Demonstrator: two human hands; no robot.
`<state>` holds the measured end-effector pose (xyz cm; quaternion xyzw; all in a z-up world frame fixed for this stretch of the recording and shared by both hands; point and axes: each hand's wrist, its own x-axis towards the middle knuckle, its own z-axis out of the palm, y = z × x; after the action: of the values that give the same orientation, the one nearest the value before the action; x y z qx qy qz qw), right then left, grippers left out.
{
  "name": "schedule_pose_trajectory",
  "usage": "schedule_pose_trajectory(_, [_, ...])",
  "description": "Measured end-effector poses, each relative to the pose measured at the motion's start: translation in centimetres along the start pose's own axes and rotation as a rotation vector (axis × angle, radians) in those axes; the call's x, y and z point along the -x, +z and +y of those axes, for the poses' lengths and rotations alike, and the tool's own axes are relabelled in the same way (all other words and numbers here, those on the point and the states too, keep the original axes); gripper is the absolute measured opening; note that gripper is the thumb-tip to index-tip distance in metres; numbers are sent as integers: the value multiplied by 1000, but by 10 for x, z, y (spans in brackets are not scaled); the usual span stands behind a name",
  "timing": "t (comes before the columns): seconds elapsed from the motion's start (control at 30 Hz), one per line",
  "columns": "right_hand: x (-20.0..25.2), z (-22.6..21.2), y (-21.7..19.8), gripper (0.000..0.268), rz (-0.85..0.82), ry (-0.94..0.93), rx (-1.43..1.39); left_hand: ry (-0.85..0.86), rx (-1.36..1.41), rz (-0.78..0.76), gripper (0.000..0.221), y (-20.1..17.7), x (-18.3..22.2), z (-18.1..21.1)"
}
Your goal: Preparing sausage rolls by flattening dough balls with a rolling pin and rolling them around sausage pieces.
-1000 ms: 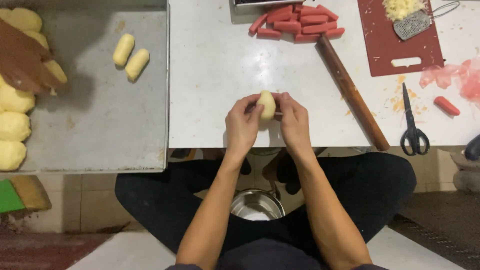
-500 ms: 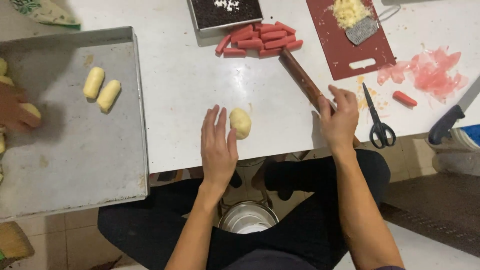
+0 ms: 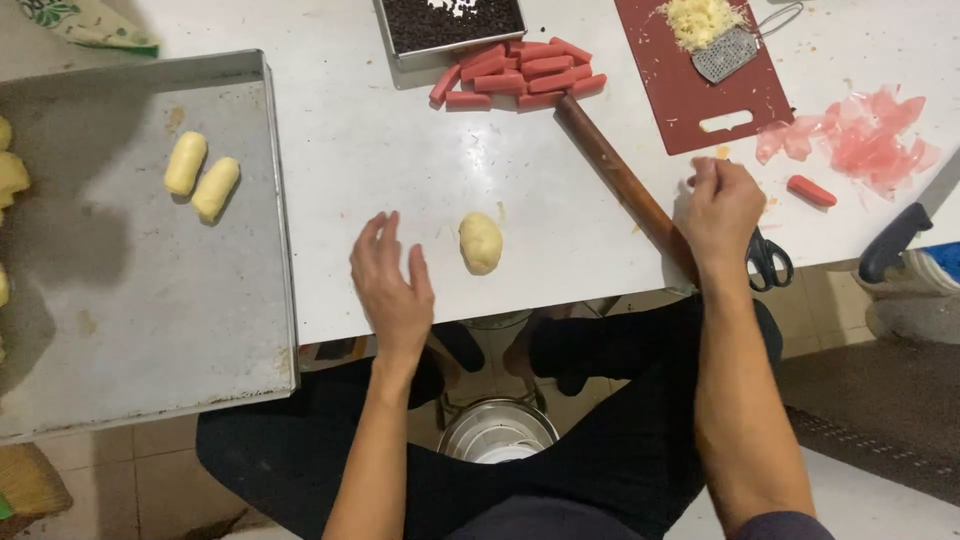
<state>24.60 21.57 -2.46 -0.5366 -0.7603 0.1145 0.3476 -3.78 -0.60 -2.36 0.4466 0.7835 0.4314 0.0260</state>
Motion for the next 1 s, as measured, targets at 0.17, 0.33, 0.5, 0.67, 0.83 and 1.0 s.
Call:
schedule_pose_trajectory(0.17, [10,9,-26,44,-365,-183,559,-26,27,13,39,2,-3,-3])
schedule_pose_trajectory(0.33, [8,-14,-68,60,-755,-149,820,-25,-12,45,37,2,2,-6])
schedule_pose_trajectory(0.5, [36,-47,-56,46,-616,-50,440,172,-50,127,34,25,12,-6])
schedule_pose_trajectory(0.67, [55,-36,-29,37,-464,-16,227,385,-139,-269,63,41,28,23])
schedule_pose_trajectory(0.83, [43,-89,-36,29,-418,-361,-33,557,-247,-65,58,9,-8,36])
schedule_pose_trajectory(1.0, [29,-106,10,33,-370,-662,57,665,-443,-62,58,7,-40,-6])
